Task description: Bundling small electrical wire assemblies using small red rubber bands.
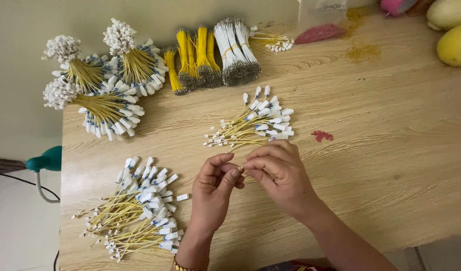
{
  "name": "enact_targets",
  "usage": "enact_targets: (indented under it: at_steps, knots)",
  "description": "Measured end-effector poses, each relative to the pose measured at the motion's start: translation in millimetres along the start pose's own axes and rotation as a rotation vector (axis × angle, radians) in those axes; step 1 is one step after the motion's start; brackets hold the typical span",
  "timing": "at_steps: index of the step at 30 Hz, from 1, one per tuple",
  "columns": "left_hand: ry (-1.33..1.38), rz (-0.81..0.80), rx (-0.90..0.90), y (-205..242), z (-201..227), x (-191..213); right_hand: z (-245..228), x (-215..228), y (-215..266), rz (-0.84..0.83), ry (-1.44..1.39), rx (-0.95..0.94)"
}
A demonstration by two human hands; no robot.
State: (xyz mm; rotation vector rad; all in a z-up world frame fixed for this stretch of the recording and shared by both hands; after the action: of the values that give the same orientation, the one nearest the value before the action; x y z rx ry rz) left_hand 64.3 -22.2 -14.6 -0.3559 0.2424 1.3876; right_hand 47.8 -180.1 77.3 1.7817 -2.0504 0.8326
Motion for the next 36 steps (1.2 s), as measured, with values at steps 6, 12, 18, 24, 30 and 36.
enact_targets:
  at_steps: [6, 12, 18, 24, 30, 36]
  knots:
    - [-0.038, -0.055, -0.018, 1.3, 12.1, -8.7, 5.1, -1.9, -2.3, -0.056, 0.02, 0.007]
    - [-0.136, -0.094, -0.021, 5.1, 11.8, -8.1, 11.4, -4.1, -0.4, -0.122, -0.031, -0.007]
    - [-0.178, -0.177, -0.02, 4.5, 16.3, -8.9, 18.0, -10.2, -0.5, -0.237, -0.171, -0.064]
    - [-0.143, -0.198, -0.007, 2.2, 18.0, -9.9, 16.8, -7.2, 1.7, -0.206, -0.209, -0.084]
    - [-0.105, -0.175, 0.002, 0.6, 10.4, -4.5, 25.0, -13.9, -0.1, -0.219, -0.202, -0.07]
    - [0.002, -0.154, 0.085, -1.1, 12.8, -4.1, 25.4, -14.6, -2.2, -0.448, -0.395, -0.268]
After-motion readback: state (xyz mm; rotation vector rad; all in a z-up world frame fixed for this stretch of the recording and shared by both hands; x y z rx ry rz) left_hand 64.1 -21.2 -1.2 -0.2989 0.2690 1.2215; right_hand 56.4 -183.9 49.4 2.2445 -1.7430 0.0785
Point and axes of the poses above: each hand's wrist, its own y-axis away from the middle knuckle, its own x-axis out of the back of the hand, z = x × y, the point moved 7 cm from there along -y, towards the middle knuckle, and after that the axes turned 14 degrees about -x, right-handed, at the moved point
